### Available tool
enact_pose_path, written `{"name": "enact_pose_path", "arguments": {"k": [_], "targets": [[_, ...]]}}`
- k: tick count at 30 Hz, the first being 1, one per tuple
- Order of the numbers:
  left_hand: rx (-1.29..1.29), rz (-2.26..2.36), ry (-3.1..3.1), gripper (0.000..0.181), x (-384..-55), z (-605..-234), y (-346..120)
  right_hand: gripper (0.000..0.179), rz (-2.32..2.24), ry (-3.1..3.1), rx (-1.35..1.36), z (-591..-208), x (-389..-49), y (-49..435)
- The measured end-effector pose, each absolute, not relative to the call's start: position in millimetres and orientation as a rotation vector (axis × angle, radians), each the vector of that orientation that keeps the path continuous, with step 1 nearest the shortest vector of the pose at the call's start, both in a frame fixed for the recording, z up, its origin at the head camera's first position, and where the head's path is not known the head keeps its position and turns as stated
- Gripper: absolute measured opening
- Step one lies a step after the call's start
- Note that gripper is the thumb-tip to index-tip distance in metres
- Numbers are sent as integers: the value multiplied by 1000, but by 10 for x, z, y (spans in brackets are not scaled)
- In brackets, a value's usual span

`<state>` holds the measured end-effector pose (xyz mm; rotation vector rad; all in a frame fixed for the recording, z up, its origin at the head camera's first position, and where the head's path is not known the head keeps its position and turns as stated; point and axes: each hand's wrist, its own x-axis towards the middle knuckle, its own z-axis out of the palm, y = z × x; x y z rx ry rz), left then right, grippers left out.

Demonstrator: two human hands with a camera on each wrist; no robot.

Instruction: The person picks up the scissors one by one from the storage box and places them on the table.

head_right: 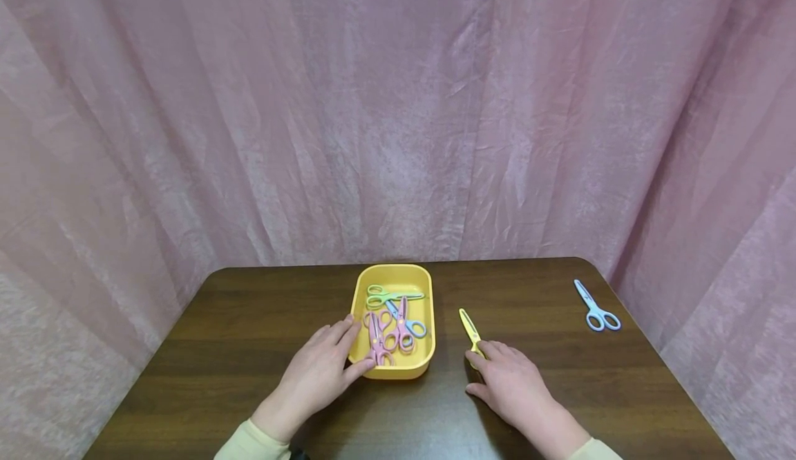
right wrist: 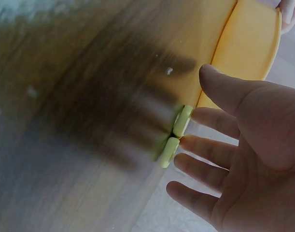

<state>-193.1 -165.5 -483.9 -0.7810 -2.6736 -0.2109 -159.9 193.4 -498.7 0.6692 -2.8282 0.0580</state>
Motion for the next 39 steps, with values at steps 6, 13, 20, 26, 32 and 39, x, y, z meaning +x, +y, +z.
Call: {"name": "enact_pose_path", "arguments": {"k": [6, 13, 20, 26, 32, 39], "targets": [[-780, -214, -2682, 73, -1936, -4837, -1653, 56, 87, -2860, 652, -4991, -1565, 1938], [-786, -202, -2670, 73, -1943, -4854, -1657, 56, 109, -2861, 633, -4995, -1555, 1948], [-780, -219, -2672, 72, -1947, -4864, -1658, 57, 104, -2871, 641, -4991, -1585, 1980], [-771, -220, -2693, 73, -1950, -4859, -1654, 57, 121, -2868, 628, -4993, -1639, 2031], [-770, -221, -2696, 73, -1957, -4860, -1652, 54, 153, -2877, 581, -4994, -1701, 2112], [-779, -230, -2681, 72, -1949, -4863, -1654, 53, 172, -2927, 542, -4983, -1779, 2199]]}}
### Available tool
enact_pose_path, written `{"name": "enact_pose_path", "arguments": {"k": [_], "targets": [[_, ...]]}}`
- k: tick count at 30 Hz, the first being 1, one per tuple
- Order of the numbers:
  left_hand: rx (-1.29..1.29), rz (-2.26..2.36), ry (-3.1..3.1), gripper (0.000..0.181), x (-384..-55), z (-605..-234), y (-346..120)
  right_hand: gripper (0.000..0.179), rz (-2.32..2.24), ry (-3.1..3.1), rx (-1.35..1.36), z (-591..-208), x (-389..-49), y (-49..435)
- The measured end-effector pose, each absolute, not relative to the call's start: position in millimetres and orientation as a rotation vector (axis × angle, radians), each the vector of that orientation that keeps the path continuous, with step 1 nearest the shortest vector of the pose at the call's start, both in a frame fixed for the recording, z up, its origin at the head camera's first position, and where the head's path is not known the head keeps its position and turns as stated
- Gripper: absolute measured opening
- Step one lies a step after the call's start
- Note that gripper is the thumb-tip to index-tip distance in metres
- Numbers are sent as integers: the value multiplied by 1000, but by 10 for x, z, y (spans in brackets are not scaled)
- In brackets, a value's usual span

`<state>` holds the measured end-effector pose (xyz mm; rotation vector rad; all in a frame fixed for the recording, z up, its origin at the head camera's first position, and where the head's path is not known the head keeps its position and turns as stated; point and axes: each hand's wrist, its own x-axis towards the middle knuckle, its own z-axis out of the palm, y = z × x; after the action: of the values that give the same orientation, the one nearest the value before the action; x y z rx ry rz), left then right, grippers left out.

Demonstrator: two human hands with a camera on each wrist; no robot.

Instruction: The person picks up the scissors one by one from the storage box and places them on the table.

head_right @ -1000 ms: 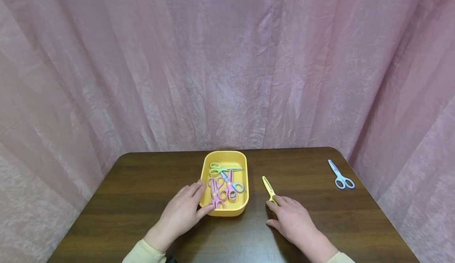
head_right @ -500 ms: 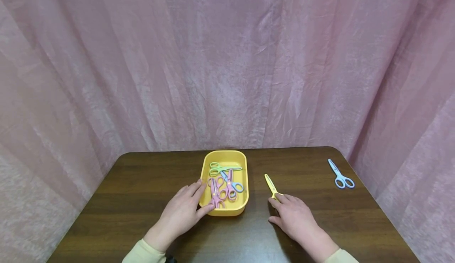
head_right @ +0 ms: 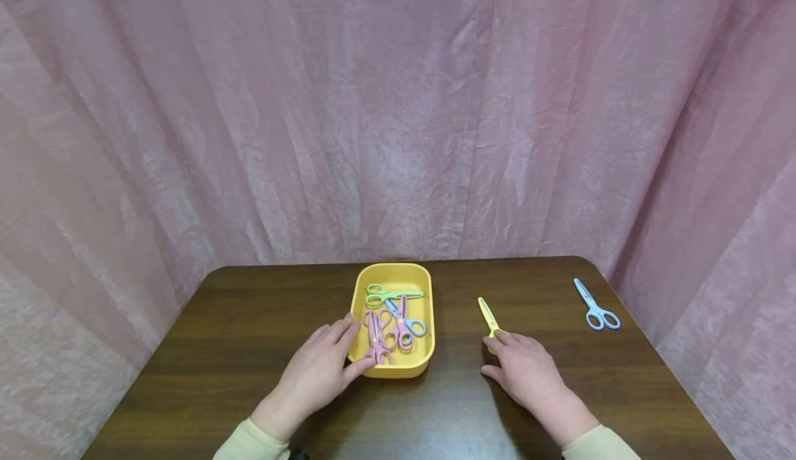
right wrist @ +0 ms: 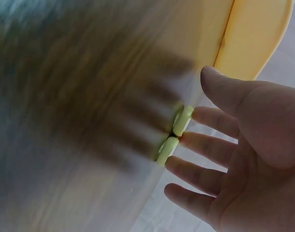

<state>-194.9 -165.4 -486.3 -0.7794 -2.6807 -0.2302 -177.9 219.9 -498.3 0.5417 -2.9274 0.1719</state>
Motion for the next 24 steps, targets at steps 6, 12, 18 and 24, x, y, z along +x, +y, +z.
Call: {"name": "enact_pose_path", "arguments": {"k": [6, 12, 18, 24], "targets": [[-775, -237, -2682, 72, -1943, -4846, -1649, 52, 187, -2932, 492, -4961, -1825, 2286], [-777, -239, -2675, 72, -1941, -4844, -1650, 52, 194, -2979, 414, -4944, -1896, 2414], [-774, -224, -2673, 73, -1948, -4856, -1651, 49, 201, -2966, 383, -4963, -1967, 2531], [-770, -228, -2692, 73, -1939, -4849, -1646, 48, 208, -2975, 344, -4969, -2023, 2643]]}}
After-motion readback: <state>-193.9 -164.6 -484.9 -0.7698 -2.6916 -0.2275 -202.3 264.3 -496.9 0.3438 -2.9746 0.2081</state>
